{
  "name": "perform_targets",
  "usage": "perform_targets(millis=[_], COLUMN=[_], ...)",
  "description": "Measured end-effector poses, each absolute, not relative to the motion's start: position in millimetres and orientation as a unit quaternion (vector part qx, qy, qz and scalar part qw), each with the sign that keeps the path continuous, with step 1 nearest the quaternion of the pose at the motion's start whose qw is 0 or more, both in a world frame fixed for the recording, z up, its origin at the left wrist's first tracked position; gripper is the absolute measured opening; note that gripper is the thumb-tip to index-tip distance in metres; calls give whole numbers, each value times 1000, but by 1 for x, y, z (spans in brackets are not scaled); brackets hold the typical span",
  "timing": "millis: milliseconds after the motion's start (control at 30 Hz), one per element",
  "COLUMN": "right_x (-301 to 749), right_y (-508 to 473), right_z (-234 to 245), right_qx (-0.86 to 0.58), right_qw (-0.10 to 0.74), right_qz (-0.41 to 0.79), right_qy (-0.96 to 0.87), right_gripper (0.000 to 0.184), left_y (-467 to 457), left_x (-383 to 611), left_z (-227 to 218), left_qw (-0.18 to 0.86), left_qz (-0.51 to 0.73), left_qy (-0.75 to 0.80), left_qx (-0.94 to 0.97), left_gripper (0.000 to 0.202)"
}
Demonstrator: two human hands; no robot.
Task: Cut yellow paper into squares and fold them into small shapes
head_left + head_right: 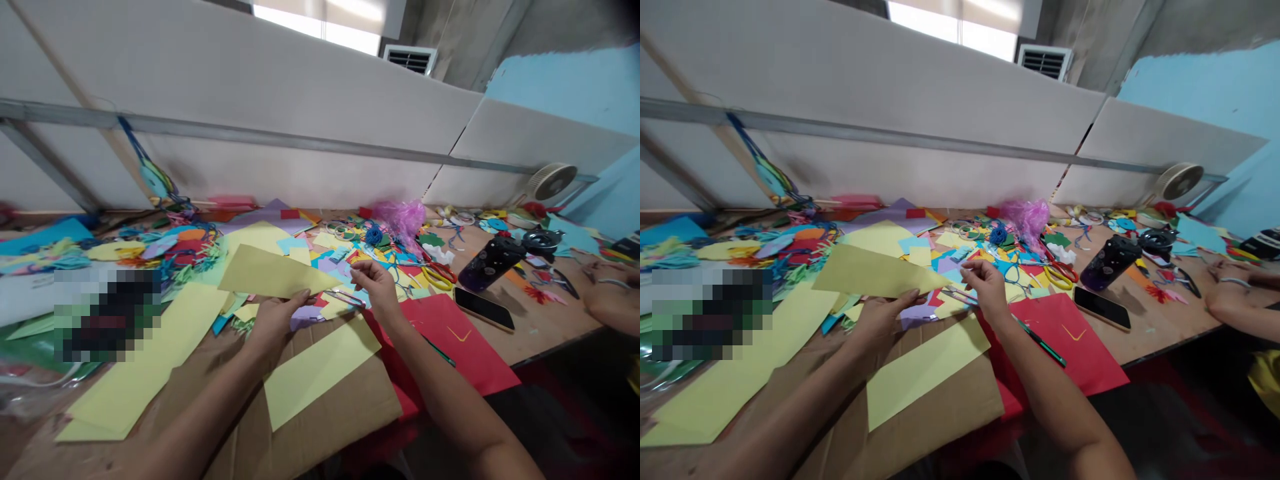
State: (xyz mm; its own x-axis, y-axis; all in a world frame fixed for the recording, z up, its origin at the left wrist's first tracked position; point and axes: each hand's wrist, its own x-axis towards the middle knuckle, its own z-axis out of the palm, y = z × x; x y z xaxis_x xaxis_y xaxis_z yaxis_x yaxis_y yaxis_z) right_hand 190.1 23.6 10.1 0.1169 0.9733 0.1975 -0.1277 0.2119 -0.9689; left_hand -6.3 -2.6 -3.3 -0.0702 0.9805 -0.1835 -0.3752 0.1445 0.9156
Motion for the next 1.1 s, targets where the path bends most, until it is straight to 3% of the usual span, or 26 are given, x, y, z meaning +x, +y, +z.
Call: perform_targets(millis=[67,233,300,600,867,1000,1100], right_x=[188,174,173,178,176,171,166], right_y=[21,12,11,16,16,13,10], right_z=[10,0,-5,-9,-12,-15,-16], right_qx=[-432,-471,-492,-476,-447,-443,-445], right_qw=[594,446,424,440,504,535,505], right_qz=[455,511,505,554,543,534,555], right_qy=[-504,-564,-568,-522,-501,-482,-490], right_gripper=[33,36,35,36,36,35,37], left_y=[-2,-2,-1,13,14,2,-2], left_x=[-9,-10,-9,-14,-18,-9,-6], left_z=[-5,-10,-12,-10,-12,-7,-7], left_qw=[589,544,542,586,543,606,624], left_qz=[553,511,502,520,594,522,505], left_qy=[473,481,478,461,451,437,415], left_qx=[352,461,475,417,386,411,428], left_gripper=[44,37,36,46,54,50,46])
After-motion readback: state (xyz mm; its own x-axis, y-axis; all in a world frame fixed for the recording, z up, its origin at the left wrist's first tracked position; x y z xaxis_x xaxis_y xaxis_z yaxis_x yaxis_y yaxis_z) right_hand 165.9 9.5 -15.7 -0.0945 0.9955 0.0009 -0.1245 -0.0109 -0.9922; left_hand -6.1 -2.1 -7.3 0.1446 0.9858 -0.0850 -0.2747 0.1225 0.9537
